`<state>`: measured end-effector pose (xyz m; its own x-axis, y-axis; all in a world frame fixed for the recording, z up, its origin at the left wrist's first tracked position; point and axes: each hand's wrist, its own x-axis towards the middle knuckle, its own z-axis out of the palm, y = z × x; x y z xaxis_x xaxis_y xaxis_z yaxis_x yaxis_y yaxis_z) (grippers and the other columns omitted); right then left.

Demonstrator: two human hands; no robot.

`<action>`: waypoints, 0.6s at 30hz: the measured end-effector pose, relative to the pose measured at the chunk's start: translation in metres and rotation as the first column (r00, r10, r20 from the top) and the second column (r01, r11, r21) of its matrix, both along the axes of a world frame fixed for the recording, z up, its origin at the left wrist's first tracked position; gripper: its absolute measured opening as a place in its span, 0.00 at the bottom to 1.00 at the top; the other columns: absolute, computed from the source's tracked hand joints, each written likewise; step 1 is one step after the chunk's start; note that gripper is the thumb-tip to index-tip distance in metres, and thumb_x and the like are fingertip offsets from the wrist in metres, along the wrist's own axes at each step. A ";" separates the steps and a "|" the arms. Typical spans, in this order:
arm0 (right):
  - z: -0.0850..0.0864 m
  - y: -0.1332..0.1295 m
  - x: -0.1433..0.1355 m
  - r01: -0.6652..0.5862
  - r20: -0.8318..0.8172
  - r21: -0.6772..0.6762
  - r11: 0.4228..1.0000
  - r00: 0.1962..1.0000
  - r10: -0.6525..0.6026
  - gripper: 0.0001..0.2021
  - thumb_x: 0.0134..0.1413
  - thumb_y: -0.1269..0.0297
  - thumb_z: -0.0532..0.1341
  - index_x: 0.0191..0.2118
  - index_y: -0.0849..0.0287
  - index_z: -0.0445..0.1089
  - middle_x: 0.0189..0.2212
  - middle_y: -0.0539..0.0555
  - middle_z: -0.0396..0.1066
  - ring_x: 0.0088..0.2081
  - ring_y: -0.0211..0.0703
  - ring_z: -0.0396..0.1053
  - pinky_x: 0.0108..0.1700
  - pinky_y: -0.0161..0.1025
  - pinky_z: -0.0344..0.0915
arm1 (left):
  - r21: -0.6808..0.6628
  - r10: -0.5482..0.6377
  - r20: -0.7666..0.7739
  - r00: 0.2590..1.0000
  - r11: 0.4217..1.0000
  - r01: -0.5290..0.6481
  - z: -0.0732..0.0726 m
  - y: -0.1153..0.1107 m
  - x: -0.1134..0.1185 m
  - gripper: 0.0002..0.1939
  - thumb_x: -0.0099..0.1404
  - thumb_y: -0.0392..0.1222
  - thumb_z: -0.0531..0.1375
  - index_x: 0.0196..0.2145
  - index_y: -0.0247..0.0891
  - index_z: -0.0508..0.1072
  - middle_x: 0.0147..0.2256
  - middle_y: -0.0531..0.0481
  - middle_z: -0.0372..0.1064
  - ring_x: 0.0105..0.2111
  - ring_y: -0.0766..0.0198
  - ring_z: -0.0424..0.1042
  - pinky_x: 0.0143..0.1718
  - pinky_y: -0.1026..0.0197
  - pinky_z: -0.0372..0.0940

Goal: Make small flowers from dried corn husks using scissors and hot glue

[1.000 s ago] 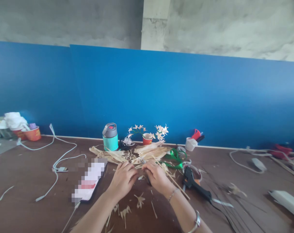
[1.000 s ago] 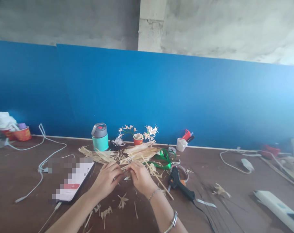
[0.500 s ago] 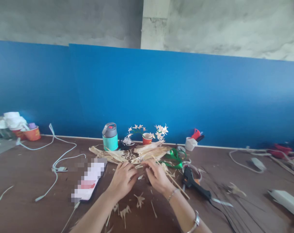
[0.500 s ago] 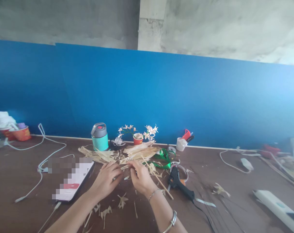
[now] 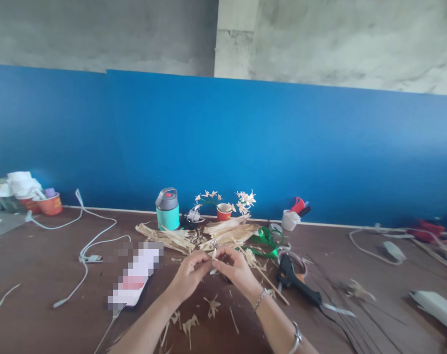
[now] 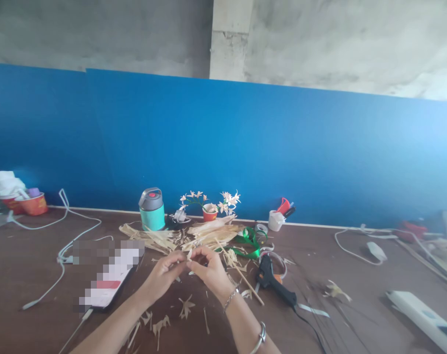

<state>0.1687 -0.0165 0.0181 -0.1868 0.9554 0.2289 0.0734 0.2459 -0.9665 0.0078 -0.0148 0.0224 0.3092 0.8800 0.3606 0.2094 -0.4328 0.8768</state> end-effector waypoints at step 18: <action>0.004 0.001 0.000 0.057 0.249 0.278 0.959 0.960 -0.130 0.04 0.44 0.73 0.58 0.23 0.59 0.64 0.22 0.48 0.62 0.27 0.37 0.60 0.31 0.34 0.57 | 0.188 0.085 -0.163 0.983 0.981 -0.054 -0.002 0.002 -0.001 0.11 0.59 0.38 0.56 0.20 0.38 0.69 0.23 0.51 0.65 0.29 0.62 0.65 0.34 0.62 0.58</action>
